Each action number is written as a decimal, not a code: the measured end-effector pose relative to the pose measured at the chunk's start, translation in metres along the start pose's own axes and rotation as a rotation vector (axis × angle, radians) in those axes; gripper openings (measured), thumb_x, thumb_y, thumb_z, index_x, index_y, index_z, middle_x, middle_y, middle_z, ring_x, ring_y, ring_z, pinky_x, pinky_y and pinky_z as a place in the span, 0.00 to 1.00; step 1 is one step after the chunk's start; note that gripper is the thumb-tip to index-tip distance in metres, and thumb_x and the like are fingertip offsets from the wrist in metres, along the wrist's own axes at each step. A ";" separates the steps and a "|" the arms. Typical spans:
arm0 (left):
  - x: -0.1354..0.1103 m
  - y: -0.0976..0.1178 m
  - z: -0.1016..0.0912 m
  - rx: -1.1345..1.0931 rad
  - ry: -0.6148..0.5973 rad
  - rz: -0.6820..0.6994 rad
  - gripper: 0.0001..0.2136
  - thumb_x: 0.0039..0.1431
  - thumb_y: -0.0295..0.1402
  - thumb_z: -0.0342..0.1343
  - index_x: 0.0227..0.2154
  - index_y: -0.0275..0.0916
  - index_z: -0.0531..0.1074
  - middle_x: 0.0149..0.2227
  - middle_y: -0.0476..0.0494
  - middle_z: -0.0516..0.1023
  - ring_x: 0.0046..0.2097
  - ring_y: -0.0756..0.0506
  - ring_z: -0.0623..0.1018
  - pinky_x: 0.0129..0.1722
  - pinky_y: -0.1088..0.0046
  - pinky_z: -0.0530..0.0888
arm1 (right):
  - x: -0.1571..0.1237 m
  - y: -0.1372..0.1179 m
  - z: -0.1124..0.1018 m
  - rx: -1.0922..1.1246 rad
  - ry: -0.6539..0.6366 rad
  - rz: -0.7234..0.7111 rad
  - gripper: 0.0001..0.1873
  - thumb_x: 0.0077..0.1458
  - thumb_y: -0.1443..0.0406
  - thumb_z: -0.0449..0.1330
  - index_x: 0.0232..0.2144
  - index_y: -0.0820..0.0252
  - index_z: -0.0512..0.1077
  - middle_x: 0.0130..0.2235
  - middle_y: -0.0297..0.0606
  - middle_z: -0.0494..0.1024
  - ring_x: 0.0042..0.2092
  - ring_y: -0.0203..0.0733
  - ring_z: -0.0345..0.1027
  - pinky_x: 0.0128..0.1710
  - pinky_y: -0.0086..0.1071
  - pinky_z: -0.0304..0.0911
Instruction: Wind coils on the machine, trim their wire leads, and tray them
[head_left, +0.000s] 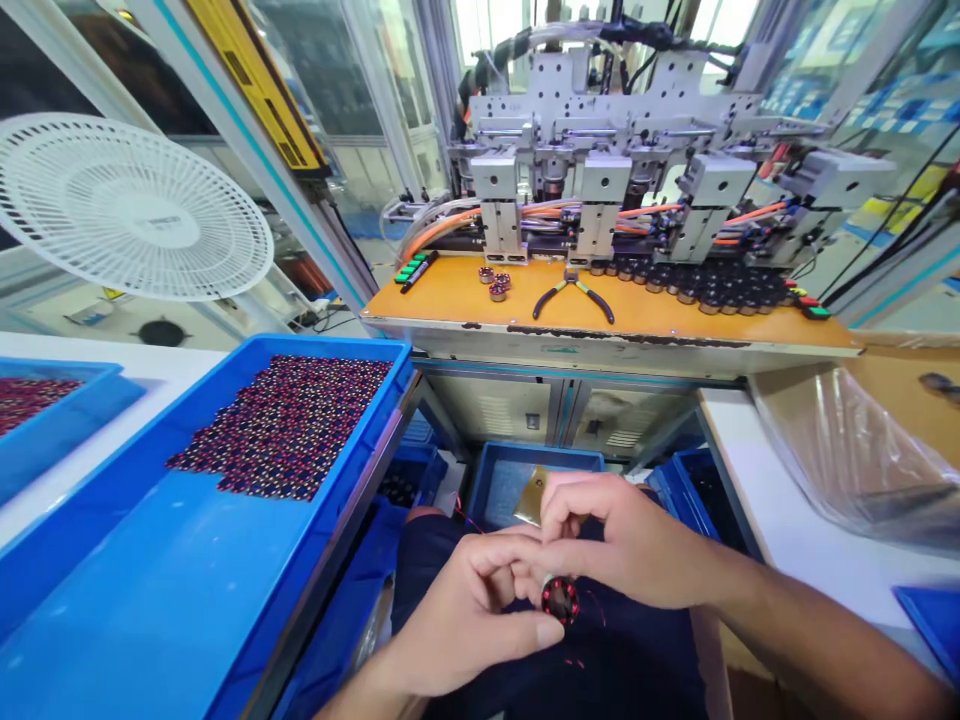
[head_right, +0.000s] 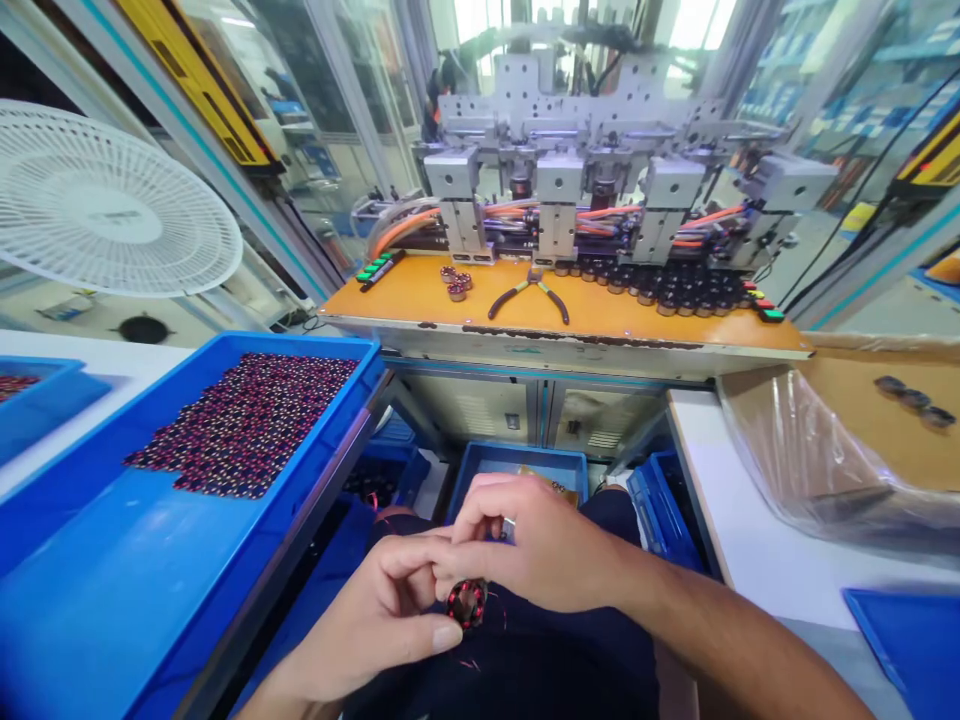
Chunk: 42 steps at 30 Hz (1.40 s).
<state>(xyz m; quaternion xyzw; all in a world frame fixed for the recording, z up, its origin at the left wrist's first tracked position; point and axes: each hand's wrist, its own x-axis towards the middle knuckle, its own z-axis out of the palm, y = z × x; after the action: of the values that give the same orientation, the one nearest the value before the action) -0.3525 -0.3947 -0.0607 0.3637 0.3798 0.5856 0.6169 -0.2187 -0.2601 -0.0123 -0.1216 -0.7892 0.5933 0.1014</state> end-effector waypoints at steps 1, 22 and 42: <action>-0.001 -0.001 -0.001 0.000 0.017 0.018 0.12 0.47 0.27 0.69 0.38 0.39 0.81 0.36 0.46 0.74 0.32 0.53 0.70 0.32 0.77 0.68 | -0.002 0.001 0.001 -0.004 0.038 0.021 0.09 0.58 0.68 0.62 0.25 0.61 0.70 0.29 0.29 0.70 0.32 0.33 0.63 0.34 0.27 0.57; -0.003 -0.006 -0.002 -0.058 0.060 0.148 0.13 0.46 0.26 0.70 0.37 0.42 0.82 0.38 0.44 0.74 0.32 0.53 0.72 0.33 0.77 0.71 | -0.027 -0.009 0.004 -0.041 -0.021 0.276 0.09 0.59 0.67 0.56 0.26 0.59 0.71 0.25 0.29 0.69 0.28 0.33 0.60 0.28 0.27 0.53; 0.001 -0.013 -0.002 -0.075 0.063 0.183 0.17 0.36 0.33 0.76 0.34 0.42 0.83 0.35 0.48 0.70 0.27 0.55 0.70 0.28 0.77 0.70 | -0.038 -0.006 0.016 -0.064 0.049 0.138 0.11 0.63 0.63 0.58 0.27 0.56 0.70 0.28 0.28 0.74 0.31 0.33 0.66 0.32 0.28 0.57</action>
<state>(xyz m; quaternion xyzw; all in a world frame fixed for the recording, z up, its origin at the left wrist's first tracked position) -0.3485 -0.3939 -0.0738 0.3549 0.3423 0.6644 0.5617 -0.1882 -0.2880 -0.0110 -0.1936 -0.7946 0.5704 0.0757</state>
